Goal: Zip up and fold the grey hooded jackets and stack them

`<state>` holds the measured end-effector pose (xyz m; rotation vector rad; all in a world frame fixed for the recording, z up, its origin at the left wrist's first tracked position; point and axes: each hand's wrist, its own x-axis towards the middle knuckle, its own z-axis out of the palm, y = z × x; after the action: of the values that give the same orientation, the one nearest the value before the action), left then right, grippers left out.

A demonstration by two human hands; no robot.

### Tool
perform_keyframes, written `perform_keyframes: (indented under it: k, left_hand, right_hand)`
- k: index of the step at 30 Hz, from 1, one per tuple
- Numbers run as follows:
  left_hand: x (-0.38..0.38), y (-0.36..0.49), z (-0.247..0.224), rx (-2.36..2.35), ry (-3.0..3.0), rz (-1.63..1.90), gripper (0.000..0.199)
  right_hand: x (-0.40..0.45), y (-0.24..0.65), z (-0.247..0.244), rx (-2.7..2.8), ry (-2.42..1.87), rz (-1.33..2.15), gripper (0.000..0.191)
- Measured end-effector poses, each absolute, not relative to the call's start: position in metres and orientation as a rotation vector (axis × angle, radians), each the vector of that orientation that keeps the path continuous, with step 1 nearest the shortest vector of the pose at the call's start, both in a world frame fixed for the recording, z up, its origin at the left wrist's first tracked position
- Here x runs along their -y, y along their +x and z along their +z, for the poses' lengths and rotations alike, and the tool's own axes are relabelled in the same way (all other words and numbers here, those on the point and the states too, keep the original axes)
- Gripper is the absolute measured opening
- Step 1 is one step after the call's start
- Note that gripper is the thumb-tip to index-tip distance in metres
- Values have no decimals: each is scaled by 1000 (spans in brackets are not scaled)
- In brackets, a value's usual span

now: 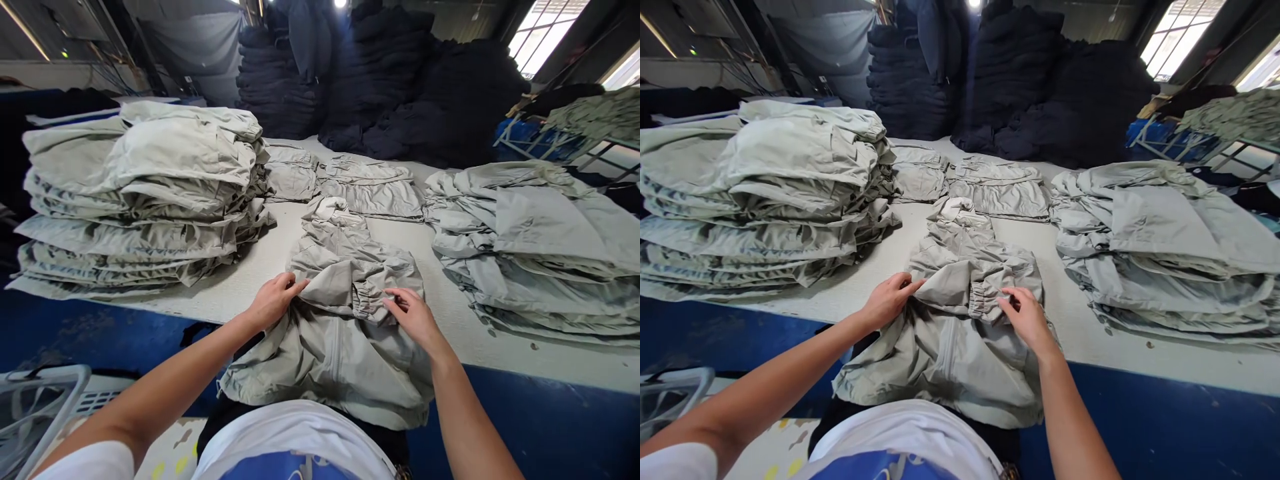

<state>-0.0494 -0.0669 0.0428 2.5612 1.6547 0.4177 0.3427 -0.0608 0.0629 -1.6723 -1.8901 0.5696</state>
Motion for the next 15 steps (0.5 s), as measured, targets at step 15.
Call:
perform_keyframes:
  k: [15]
  left_hand:
    - [68, -84, 46, -2090, 2417, 441, 61]
  right_hand:
    - [32, 367, 71, 1198, -1318, 646, 41]
